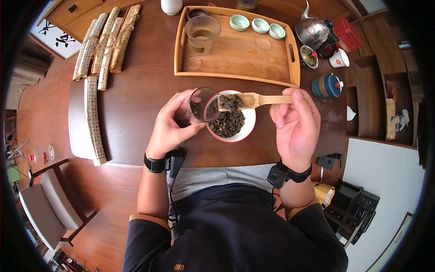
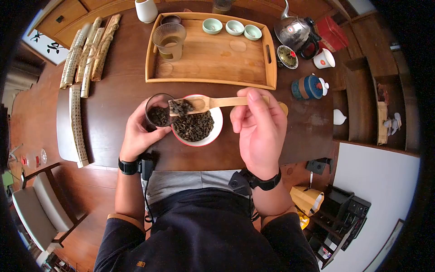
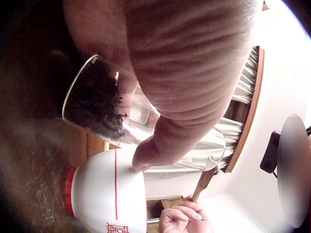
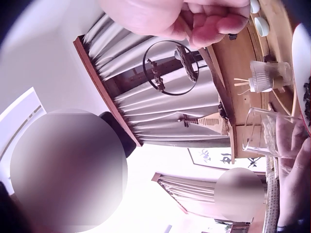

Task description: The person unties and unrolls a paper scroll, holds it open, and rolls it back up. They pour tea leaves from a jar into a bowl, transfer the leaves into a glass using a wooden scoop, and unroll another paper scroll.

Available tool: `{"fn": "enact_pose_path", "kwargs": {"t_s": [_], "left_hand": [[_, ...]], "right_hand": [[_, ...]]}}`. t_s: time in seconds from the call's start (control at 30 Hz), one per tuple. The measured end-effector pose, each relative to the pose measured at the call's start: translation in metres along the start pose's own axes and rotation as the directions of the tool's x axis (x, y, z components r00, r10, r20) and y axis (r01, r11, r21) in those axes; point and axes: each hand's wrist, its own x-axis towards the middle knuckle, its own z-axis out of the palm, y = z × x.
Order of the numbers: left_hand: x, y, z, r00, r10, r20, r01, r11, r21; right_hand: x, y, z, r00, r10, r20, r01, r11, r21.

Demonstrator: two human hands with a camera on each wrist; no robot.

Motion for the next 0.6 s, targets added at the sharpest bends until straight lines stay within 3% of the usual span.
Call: {"fn": "enact_pose_path", "kwargs": {"t_s": [0.07,0.2,0.3,0.4,0.53,0.6], "left_hand": [[0.0,-0.001,-0.001,1.0,0.009,0.0,-0.009,1.0,-0.019],[-0.001,-0.002,-0.003,1.0,-0.003,-0.001,0.003,0.997,0.077],[0.0,0.0,-0.004,1.0,-0.006,0.001,0.006,0.993,0.117],[0.0,0.0,-0.003,1.0,-0.002,0.005,0.001,0.991,0.134],[0.0,-0.001,-0.001,1.0,-0.008,-0.016,0.009,0.997,0.074],[0.0,-0.001,-0.001,1.0,-0.011,-0.014,0.012,0.996,0.083]], "right_hand": [[-0.001,0.003,0.007,1.0,-0.002,0.024,0.002,1.0,-0.001],[-0.014,0.008,0.018,0.983,-0.119,0.138,0.151,0.956,-0.25],[-0.018,0.006,0.015,0.901,-0.219,0.375,0.394,0.777,-0.491],[-0.016,0.001,0.015,0.801,-0.295,0.521,0.563,0.665,-0.49],[-0.022,-0.003,0.008,0.806,-0.315,0.501,0.563,0.669,-0.485],[-0.029,-0.001,-0.001,0.837,-0.444,0.319,0.543,0.743,-0.391]]}}
